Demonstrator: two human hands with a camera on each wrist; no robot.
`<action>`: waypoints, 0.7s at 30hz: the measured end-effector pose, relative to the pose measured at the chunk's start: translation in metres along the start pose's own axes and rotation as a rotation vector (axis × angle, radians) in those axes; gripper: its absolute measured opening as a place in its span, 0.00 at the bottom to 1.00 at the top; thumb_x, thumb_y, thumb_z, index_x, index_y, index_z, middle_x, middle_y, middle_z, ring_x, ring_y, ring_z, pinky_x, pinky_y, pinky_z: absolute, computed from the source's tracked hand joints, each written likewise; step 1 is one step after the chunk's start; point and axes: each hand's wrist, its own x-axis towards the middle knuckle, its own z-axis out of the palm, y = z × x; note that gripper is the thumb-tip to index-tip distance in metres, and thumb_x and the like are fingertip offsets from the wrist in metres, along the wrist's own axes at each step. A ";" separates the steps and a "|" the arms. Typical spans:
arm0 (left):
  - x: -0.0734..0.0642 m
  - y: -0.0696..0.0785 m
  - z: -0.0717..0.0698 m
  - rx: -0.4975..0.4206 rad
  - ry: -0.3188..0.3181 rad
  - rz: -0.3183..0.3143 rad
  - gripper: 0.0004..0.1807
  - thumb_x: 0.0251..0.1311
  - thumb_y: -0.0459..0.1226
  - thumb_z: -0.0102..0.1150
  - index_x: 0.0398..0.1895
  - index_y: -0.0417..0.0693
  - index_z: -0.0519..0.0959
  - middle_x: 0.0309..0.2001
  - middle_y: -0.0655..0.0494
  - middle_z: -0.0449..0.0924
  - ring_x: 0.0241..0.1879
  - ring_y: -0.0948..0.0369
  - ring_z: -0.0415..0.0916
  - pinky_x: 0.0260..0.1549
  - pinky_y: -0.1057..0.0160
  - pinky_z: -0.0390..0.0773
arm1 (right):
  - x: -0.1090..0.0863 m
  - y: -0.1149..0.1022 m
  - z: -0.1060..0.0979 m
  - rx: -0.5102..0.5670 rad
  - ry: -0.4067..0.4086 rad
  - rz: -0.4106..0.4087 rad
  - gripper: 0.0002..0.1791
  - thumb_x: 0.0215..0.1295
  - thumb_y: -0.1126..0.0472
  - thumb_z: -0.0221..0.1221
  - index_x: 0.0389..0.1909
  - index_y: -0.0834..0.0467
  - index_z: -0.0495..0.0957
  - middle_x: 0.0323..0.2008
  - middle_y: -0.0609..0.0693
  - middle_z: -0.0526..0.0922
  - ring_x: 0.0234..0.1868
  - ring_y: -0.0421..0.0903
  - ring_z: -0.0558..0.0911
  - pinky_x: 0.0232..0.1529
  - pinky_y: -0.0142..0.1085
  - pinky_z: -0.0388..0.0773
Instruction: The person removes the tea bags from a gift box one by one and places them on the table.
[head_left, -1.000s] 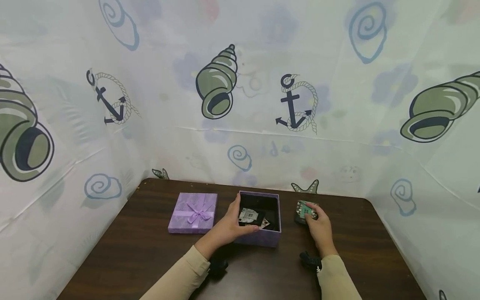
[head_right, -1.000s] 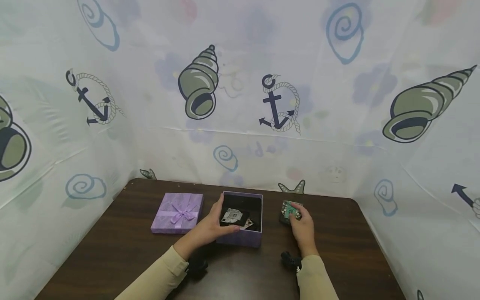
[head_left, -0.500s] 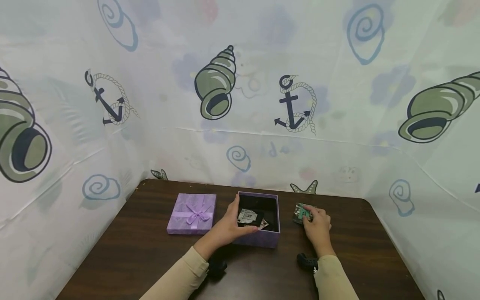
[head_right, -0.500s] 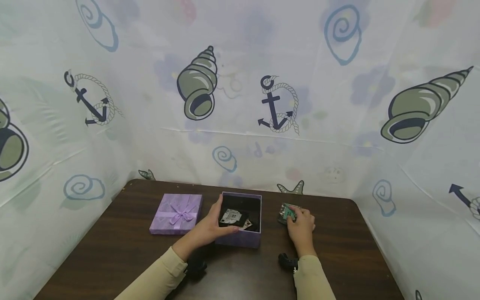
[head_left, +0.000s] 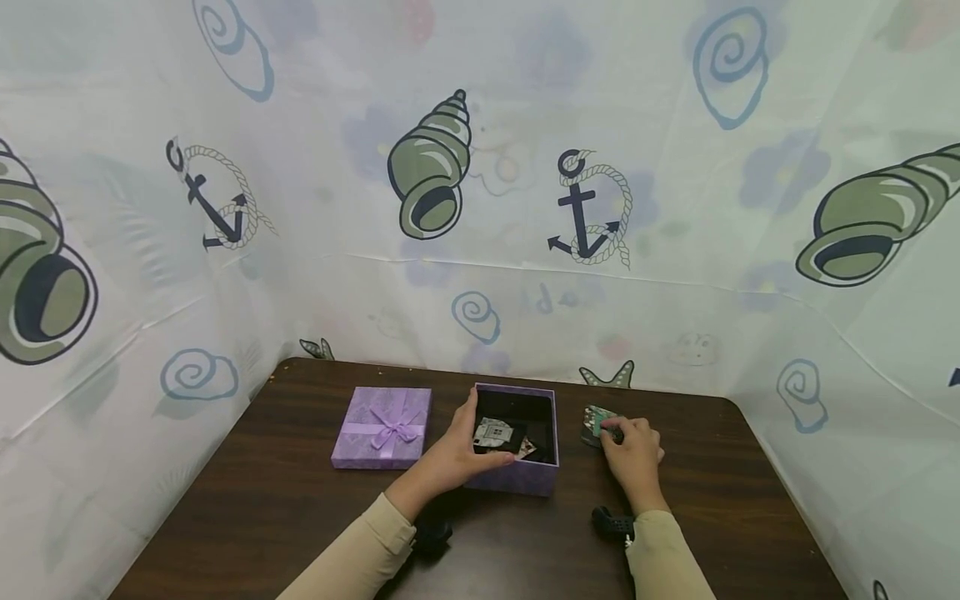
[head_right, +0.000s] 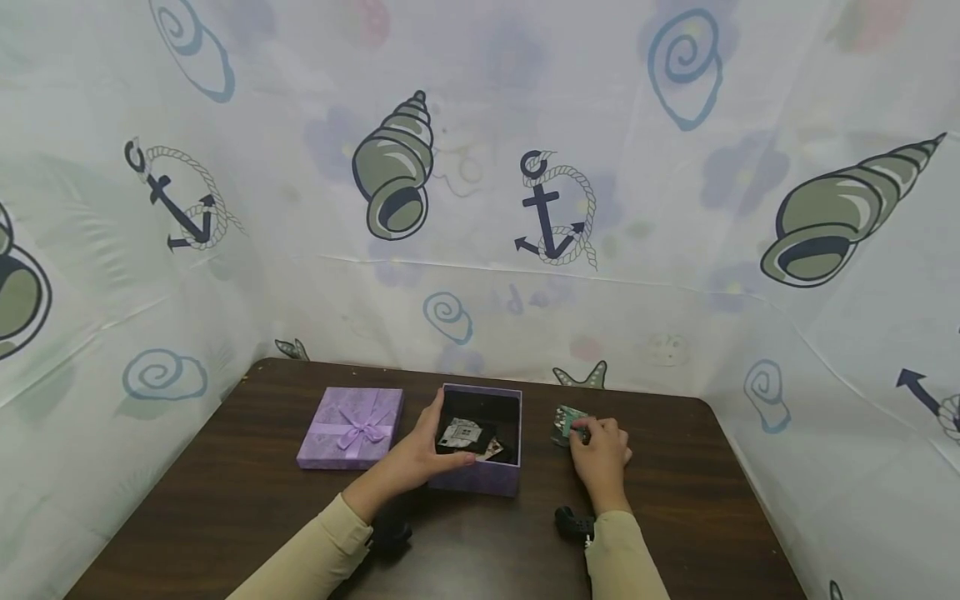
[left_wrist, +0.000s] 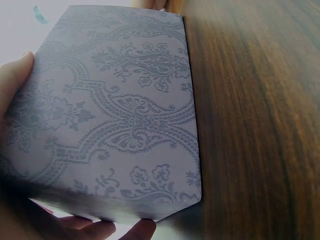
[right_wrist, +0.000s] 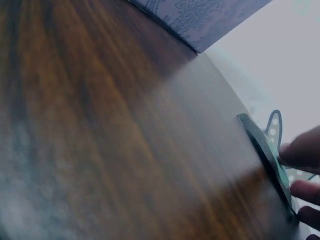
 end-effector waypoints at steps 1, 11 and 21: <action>0.000 0.000 0.000 0.000 0.000 -0.002 0.77 0.57 0.67 0.76 0.91 0.60 0.28 0.91 0.44 0.31 0.88 0.39 0.42 0.79 0.27 0.57 | 0.000 0.000 0.000 -0.011 -0.014 -0.015 0.15 0.77 0.56 0.67 0.59 0.56 0.87 0.61 0.64 0.75 0.67 0.70 0.66 0.65 0.70 0.55; -0.002 0.002 -0.001 -0.007 -0.005 -0.005 0.77 0.56 0.69 0.76 0.91 0.62 0.27 0.91 0.46 0.30 0.89 0.40 0.41 0.80 0.28 0.56 | 0.001 0.000 0.002 -0.080 -0.082 -0.075 0.23 0.76 0.58 0.68 0.69 0.49 0.84 0.71 0.62 0.73 0.73 0.69 0.65 0.66 0.70 0.53; -0.002 0.002 -0.001 -0.003 -0.009 -0.011 0.76 0.56 0.70 0.75 0.90 0.68 0.26 0.91 0.45 0.30 0.89 0.40 0.40 0.80 0.28 0.55 | 0.002 0.002 0.002 -0.027 -0.064 -0.049 0.21 0.76 0.60 0.67 0.67 0.51 0.85 0.69 0.62 0.74 0.72 0.67 0.67 0.68 0.69 0.53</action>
